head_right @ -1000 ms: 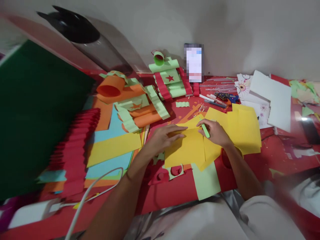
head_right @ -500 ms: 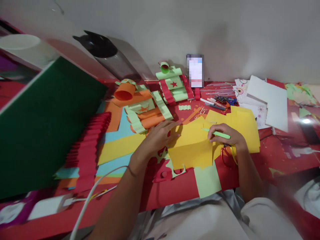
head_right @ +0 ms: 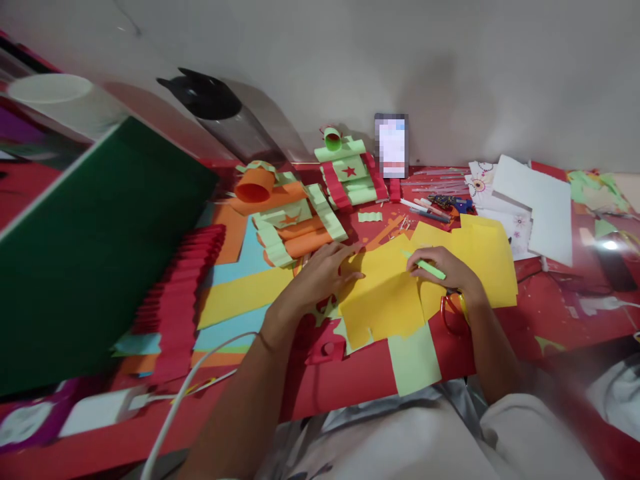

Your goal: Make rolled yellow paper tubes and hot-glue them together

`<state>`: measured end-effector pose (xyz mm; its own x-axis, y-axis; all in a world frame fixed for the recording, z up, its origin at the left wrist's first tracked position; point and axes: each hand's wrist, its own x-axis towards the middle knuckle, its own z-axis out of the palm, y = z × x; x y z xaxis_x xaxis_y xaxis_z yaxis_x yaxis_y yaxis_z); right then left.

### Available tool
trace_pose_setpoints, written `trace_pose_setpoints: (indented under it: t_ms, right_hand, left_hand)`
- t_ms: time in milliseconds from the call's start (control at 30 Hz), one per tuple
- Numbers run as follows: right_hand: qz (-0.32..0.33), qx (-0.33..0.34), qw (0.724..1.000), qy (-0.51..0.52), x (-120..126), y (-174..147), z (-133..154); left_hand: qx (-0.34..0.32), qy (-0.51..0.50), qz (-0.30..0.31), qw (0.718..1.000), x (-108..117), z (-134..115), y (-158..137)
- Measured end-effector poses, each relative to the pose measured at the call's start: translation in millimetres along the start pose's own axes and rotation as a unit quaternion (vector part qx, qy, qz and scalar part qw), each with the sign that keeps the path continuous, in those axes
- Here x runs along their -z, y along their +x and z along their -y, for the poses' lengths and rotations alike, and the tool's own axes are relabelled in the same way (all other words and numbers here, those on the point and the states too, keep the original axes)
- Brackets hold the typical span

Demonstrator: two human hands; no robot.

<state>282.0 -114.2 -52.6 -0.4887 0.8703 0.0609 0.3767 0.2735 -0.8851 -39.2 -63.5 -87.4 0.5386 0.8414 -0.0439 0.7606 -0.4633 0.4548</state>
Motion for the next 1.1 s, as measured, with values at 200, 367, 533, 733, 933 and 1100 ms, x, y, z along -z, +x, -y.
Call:
trace_pose_setpoints:
  t_ms: [200,367,533,733,933,1100]
  right_hand:
    - [-0.033,-0.043,0.994,-0.094,-10.9,10.8,-11.8]
    - [-0.022,-0.059,0.992,-0.110,-16.6,12.9,-21.7]
    - [-0.033,-0.065,0.992,-0.099,-19.5,14.2,-22.4]
    - [-0.049,-0.079,0.993,-0.076,-21.5,15.1,-21.2]
    - [-0.052,-0.070,0.993,-0.075,-21.5,15.0,-22.7]
    - [-0.064,-0.079,0.993,-0.052,-22.0,14.8,-24.0]
  left_hand:
    - [0.005,-0.010,0.017,1.000,-6.5,7.2,3.4]
    - [0.007,-0.039,0.002,0.999,-8.3,7.9,1.7]
    - [0.007,-0.084,0.014,0.996,-7.2,9.5,3.0]
    - [-0.007,-0.106,0.012,0.994,-7.4,11.1,3.3]
    - [-0.021,-0.114,-0.019,0.993,-3.8,8.0,2.6]
    - [-0.021,-0.122,-0.063,0.990,-1.7,10.2,4.0]
